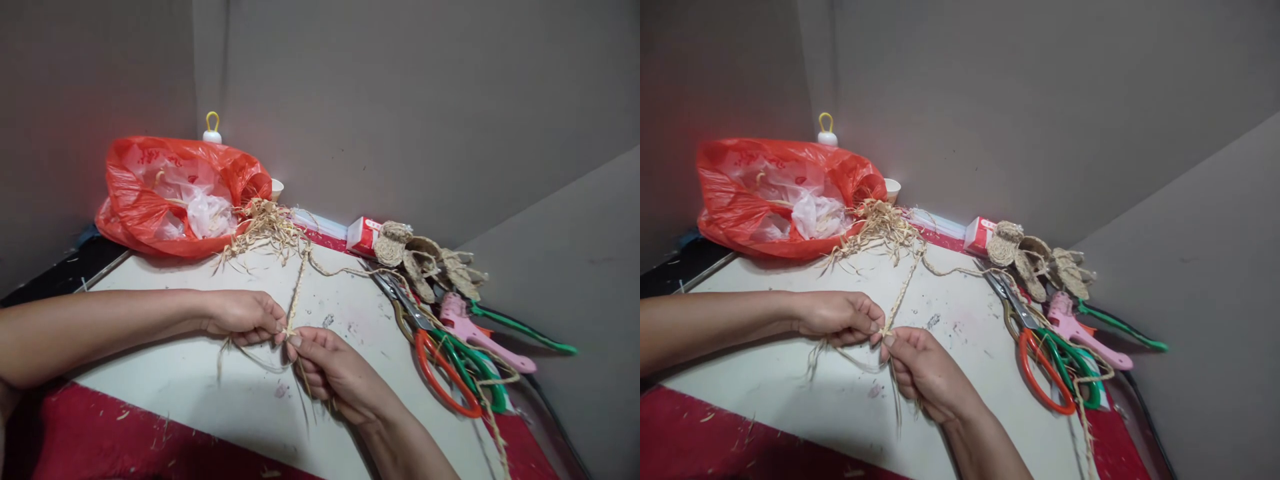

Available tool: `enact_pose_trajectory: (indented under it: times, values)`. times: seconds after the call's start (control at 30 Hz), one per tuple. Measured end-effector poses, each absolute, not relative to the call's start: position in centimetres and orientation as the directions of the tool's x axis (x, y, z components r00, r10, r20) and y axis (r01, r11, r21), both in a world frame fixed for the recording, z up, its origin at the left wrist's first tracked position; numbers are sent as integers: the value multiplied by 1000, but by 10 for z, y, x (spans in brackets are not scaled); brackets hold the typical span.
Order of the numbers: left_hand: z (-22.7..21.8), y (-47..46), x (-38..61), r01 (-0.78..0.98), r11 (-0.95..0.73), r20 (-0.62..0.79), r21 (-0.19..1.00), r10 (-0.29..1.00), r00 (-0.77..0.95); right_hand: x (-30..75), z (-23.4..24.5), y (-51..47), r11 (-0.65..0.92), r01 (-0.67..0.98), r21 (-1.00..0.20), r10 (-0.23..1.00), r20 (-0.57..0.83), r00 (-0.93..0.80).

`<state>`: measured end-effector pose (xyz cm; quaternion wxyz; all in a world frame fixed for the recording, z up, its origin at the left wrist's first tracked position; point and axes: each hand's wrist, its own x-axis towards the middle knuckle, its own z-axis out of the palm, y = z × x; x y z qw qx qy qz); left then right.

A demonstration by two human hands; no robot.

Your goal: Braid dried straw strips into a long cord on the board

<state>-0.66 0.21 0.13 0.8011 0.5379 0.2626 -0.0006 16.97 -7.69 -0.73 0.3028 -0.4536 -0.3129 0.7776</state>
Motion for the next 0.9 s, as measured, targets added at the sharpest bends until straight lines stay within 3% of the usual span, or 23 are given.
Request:
enact_pose_trajectory:
  times: [0.17,0.37,0.47,0.6,0.73,0.9]
  values:
    - [-1,6,-7,268,446,-411,854,262,873,171,-7,-77,-631,-188,-753,745,-519,-420]
    - [6,7,-2,364,505,-535,783,246,809,171,-8,-77,-587,-64,-807,762,-524,-379]
    - [4,8,-1,375,551,-562,745,215,799,170,-8,-76,-471,47,-881,823,-458,-335]
    - [-2,7,-2,347,512,-505,786,207,838,168,-7,-79,-212,278,-937,907,-294,-301]
    - [-5,2,-3,320,452,-470,833,271,840,168,-4,-83,-98,475,-875,933,-247,-263]
    - [-4,-4,-1,329,306,-437,893,424,793,173,7,-85,-77,558,-827,962,-209,-176]
